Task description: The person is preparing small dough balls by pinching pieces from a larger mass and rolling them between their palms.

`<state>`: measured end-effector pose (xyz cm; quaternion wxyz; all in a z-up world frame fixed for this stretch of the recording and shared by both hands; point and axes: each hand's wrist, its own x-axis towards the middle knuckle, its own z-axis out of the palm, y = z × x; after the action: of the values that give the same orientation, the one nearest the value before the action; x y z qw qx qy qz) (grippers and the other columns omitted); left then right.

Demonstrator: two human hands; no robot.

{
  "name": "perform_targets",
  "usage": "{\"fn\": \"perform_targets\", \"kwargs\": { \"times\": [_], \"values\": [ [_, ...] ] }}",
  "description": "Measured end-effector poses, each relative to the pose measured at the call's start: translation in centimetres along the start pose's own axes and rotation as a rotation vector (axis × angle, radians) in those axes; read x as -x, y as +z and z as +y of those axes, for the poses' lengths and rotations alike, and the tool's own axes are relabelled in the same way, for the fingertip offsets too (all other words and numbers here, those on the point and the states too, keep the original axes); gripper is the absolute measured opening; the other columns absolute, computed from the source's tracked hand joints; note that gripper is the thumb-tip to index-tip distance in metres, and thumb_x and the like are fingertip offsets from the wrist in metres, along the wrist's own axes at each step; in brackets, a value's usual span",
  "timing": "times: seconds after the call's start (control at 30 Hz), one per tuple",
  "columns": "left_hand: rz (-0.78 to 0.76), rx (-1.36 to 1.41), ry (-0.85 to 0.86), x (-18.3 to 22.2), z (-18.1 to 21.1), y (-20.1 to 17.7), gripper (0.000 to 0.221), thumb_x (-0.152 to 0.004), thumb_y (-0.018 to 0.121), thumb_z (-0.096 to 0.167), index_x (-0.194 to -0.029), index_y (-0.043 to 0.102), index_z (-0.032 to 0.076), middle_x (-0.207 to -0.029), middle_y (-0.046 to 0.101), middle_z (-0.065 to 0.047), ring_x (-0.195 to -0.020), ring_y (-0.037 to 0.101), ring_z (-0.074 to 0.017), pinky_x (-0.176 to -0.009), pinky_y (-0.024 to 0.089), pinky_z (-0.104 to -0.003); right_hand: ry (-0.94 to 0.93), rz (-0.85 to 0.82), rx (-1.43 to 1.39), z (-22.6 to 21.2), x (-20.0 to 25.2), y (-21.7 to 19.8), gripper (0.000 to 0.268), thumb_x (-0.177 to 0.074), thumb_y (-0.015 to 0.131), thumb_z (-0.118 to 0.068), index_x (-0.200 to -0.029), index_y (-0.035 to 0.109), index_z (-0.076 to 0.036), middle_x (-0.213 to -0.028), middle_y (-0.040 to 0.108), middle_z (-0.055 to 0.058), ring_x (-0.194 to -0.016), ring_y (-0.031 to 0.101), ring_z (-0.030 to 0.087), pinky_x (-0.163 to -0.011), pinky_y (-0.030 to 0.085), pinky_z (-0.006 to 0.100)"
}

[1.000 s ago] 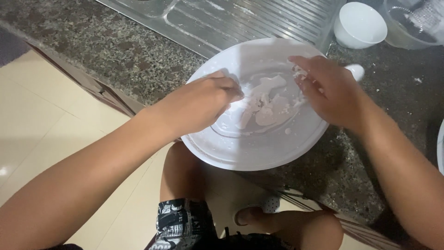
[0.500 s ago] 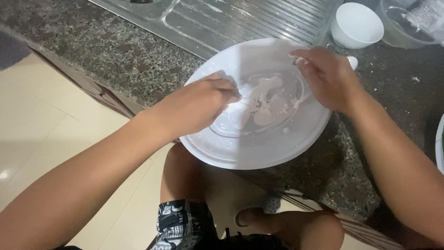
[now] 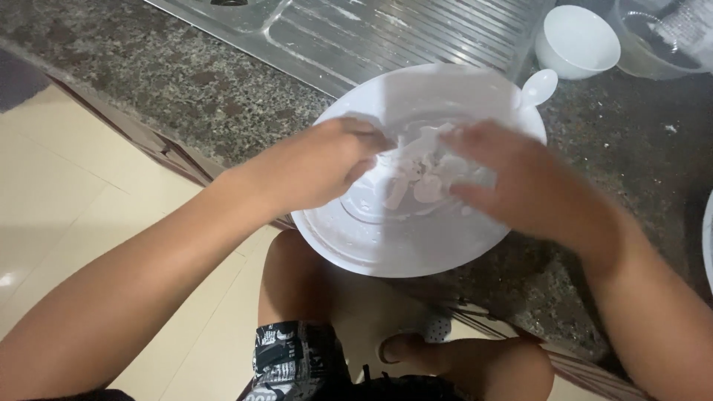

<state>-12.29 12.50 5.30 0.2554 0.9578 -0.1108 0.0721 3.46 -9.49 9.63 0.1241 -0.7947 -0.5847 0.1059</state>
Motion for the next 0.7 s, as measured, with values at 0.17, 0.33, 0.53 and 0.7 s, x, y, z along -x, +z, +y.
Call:
{"fn": "perform_targets", "kwargs": {
  "times": [0.17,0.33,0.53,0.7],
  "values": [
    [0.078,0.033,0.102,0.0,-0.3,0.0,0.039,-0.092,0.060,-0.001,-0.130,0.059,-0.007,-0.132,0.058,-0.020,-0.122,0.056,-0.0380,-0.103,0.045,-0.046,0.008,-0.199,0.031,1.5,-0.3,1.1,0.088,-0.082,0.072,-0.048,-0.155,0.035,-0.015,-0.161,0.032,0.013,-0.145,0.033,0.032,-0.109,0.027,0.049],
    [-0.065,-0.071,-0.121,0.0,1.4,-0.7,0.060,-0.094,0.066,0.037,-0.140,0.052,0.000,-0.151,0.040,-0.026,-0.143,0.031,-0.0363,-0.117,0.024,-0.051,0.213,-0.288,0.029,0.4,-1.6,0.6,0.090,-0.080,0.066,-0.057,-0.157,0.030,-0.029,-0.161,0.035,-0.004,-0.140,0.041,0.028,-0.110,0.034,0.047],
    [0.093,-0.356,-0.132,-0.8,2.1,3.6,0.069,-0.091,0.069,0.053,-0.121,0.059,-0.009,-0.123,0.054,-0.023,-0.120,0.043,-0.0438,-0.097,0.042,-0.052,0.180,-0.112,-0.028,1.5,-1.0,2.1,0.069,-0.082,0.072,-0.045,-0.145,0.054,-0.024,-0.133,0.066,0.004,-0.115,0.064,0.024,-0.093,0.044,0.038],
    [0.145,-0.389,-0.113,-1.4,3.2,3.0,0.044,-0.082,0.076,0.029,-0.111,0.070,-0.003,-0.102,0.066,-0.019,-0.107,0.057,-0.0392,-0.094,0.046,-0.045,0.117,-0.012,0.104,1.3,-1.0,3.0,0.046,-0.092,0.067,-0.041,-0.134,0.066,-0.022,-0.127,0.070,0.007,-0.114,0.066,0.030,-0.097,0.053,0.050]
  ]
}}
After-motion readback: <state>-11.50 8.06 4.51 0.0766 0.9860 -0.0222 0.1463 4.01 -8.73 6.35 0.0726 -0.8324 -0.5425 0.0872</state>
